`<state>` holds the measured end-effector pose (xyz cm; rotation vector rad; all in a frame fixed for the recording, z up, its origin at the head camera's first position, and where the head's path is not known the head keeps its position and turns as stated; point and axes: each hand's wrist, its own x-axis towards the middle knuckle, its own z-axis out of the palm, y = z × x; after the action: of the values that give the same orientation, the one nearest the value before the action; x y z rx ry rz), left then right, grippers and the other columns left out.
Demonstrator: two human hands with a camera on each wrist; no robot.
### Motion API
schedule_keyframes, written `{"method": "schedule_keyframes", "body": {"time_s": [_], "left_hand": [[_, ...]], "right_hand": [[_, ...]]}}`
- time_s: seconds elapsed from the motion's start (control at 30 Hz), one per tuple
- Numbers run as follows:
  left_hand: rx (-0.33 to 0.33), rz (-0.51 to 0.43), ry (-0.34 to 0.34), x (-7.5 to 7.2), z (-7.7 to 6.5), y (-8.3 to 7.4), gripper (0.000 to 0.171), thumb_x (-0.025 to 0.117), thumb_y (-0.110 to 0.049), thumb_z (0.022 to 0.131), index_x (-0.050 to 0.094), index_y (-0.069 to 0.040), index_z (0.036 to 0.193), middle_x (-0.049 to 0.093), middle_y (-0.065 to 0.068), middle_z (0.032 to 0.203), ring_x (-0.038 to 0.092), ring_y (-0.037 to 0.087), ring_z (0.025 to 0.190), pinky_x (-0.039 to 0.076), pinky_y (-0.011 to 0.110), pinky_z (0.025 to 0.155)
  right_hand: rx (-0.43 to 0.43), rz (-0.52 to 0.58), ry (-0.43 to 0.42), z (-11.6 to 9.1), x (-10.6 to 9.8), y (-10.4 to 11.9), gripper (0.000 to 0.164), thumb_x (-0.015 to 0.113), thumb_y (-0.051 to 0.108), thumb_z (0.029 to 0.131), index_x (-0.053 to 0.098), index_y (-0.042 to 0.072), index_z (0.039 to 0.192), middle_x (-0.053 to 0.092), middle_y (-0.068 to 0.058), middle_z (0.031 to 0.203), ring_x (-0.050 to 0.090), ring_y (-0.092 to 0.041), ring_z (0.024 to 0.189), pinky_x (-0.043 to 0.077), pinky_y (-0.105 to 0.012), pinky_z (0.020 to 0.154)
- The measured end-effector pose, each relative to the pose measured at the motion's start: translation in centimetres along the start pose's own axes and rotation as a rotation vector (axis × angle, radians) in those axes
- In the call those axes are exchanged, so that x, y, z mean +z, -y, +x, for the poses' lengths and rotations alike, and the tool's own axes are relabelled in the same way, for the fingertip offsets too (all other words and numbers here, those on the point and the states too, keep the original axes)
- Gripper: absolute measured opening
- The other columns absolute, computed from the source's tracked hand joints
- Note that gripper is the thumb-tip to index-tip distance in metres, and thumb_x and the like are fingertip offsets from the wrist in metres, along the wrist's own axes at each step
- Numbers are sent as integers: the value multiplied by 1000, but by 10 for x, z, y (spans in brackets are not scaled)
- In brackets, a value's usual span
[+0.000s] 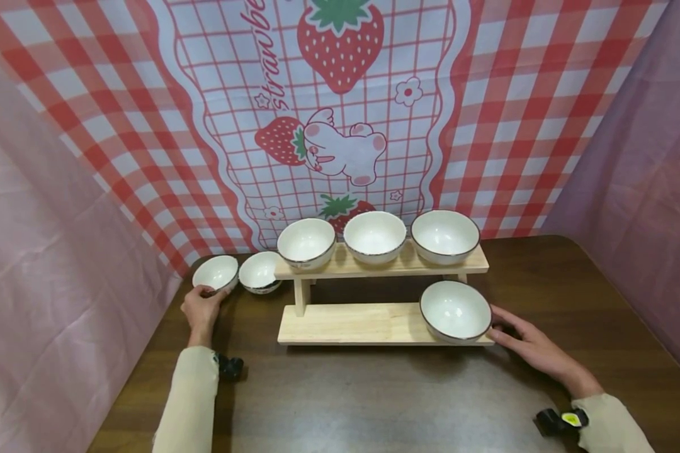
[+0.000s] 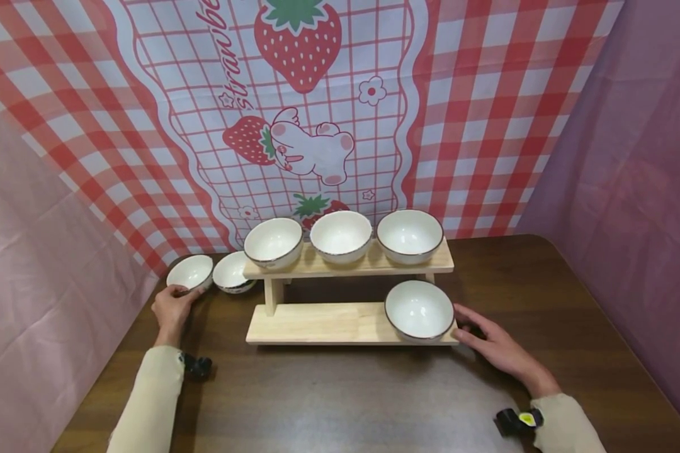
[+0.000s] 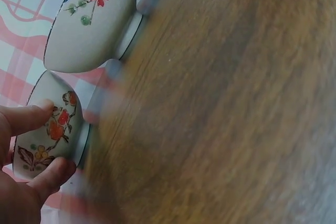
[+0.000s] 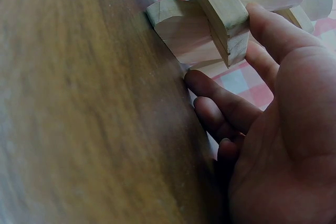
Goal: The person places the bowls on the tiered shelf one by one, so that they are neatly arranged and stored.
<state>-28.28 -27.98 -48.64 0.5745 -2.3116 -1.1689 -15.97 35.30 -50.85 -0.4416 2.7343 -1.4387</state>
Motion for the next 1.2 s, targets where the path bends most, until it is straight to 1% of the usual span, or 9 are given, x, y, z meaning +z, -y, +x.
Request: {"method": "schedule_keyframes", "body": {"time_s": [0.13,0.23,0.37,0.53,0.8,0.9,1.0,1.1,1.2], "left_hand": [[-19,-9,-26,0,0,0,34,85,-20,73,65,4,86,64,20,82,56,43,100,38,53,102],[-27,-9,-33,0,-1,-1,34,86,-20,73,65,4,86,65,20,82,57,41,99,42,52,99],[-27,-14,-37,-1,-2,-1,35,86,-20,73,66,5,87,66,22,85,58,40,98,42,51,99],[-35,-12,-40,-2,-4,-2,35,87,-21,72,67,3,87,66,17,81,59,38,95,43,48,97],[-31,9,-39,-11,-12,-2,36,86,-23,73,68,3,89,68,27,97,59,41,100,42,51,97],[-27,17,-49,-15,-15,0,37,87,-24,72,68,3,88,69,25,95,59,40,98,42,49,95],[-24,20,-57,-18,-16,2,36,88,-24,71,68,2,86,68,18,85,60,36,93,42,43,89],[-23,24,-62,-21,-18,3,35,89,-24,70,68,1,85,66,6,74,60,31,88,42,38,84],[-26,36,-53,-24,-21,3,35,89,-23,70,68,1,85,62,-5,68,59,28,86,42,35,83]], "right_hand": [[4,0,2,0,0,1,53,58,16,101,41,-6,147,48,40,117,49,17,105,44,-11,82],[13,3,9,0,0,1,54,58,17,101,40,-5,147,47,41,117,48,18,106,44,-11,82],[17,3,12,1,-1,1,54,58,17,102,40,-4,148,47,41,117,48,18,106,44,-11,82],[33,-2,18,1,-1,1,55,57,19,102,39,-3,149,46,42,117,48,18,106,45,-12,82],[48,-9,21,1,-2,1,56,57,20,102,39,-2,150,44,42,117,48,18,106,45,-12,82],[52,-11,23,1,-3,1,56,57,21,102,39,-2,150,44,43,117,47,18,106,45,-12,82],[48,-7,25,1,-3,0,56,57,20,102,38,-2,150,45,42,117,48,18,106,45,-12,82],[38,2,25,1,-2,0,56,57,19,102,38,-3,150,46,41,117,48,18,106,45,-12,82],[26,6,22,1,-2,0,55,56,18,102,38,-4,149,46,42,117,48,18,106,45,-11,82]]}}
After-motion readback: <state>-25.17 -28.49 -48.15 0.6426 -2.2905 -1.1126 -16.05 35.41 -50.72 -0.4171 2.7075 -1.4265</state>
